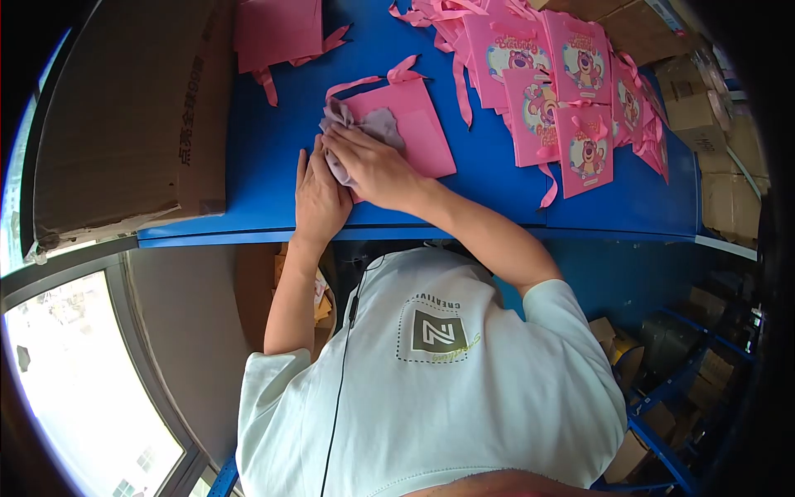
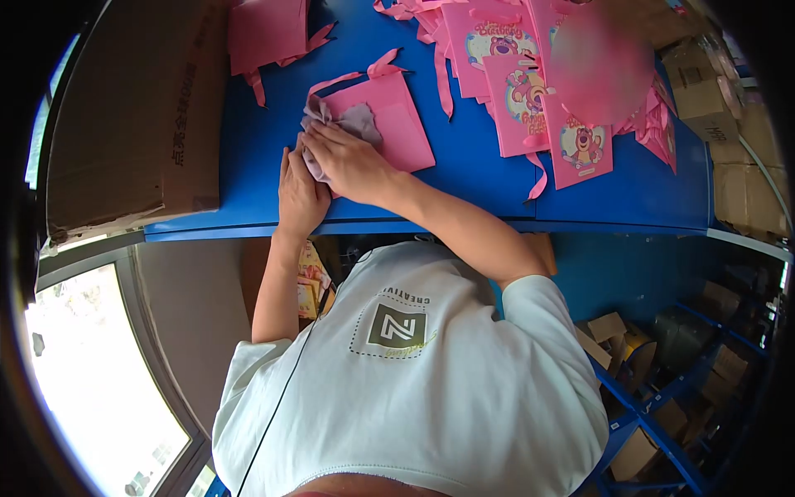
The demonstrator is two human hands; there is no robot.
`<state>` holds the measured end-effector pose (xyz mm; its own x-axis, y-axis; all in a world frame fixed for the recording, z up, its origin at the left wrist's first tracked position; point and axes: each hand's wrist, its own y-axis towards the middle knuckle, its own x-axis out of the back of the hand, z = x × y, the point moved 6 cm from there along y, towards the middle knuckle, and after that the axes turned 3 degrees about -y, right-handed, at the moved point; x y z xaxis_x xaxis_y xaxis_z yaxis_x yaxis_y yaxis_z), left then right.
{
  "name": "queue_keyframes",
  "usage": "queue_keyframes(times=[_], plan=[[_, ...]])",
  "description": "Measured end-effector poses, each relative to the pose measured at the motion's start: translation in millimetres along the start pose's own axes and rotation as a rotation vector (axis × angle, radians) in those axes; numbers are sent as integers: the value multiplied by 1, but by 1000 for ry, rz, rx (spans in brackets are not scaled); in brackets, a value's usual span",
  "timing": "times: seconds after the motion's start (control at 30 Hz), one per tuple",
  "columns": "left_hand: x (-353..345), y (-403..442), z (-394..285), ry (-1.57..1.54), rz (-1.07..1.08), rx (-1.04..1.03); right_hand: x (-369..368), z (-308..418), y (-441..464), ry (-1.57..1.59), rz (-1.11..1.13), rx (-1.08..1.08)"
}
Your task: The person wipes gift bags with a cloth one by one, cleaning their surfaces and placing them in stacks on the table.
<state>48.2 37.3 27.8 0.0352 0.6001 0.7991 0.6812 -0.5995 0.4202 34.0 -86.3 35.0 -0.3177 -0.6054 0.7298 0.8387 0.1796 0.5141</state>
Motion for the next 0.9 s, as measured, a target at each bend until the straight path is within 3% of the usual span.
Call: queue_keyframes(times=[0.2,0.3,0.4,0.57,0.7,0.8,0.9], plan=[[10,-2,11,-303,-96,183,30,5,-42,-31,143,-20],[11,0,13,-352,-143,173,60,11,-56,-168,80,-21],[18,5,12,-391,-184,286,83,18,-71,-291,25,-24],[18,8,29,-561,-283,511,97,28,-98,-280,184,-4],[18,11,30,-546,-305,603,102,38,-115,-588,380,172],[14,12,36,-549,-343,595,135,18,-120,-230,657,-110],[13,12,32,-550,-356,545,166,6,-117,-57,490,-162]])
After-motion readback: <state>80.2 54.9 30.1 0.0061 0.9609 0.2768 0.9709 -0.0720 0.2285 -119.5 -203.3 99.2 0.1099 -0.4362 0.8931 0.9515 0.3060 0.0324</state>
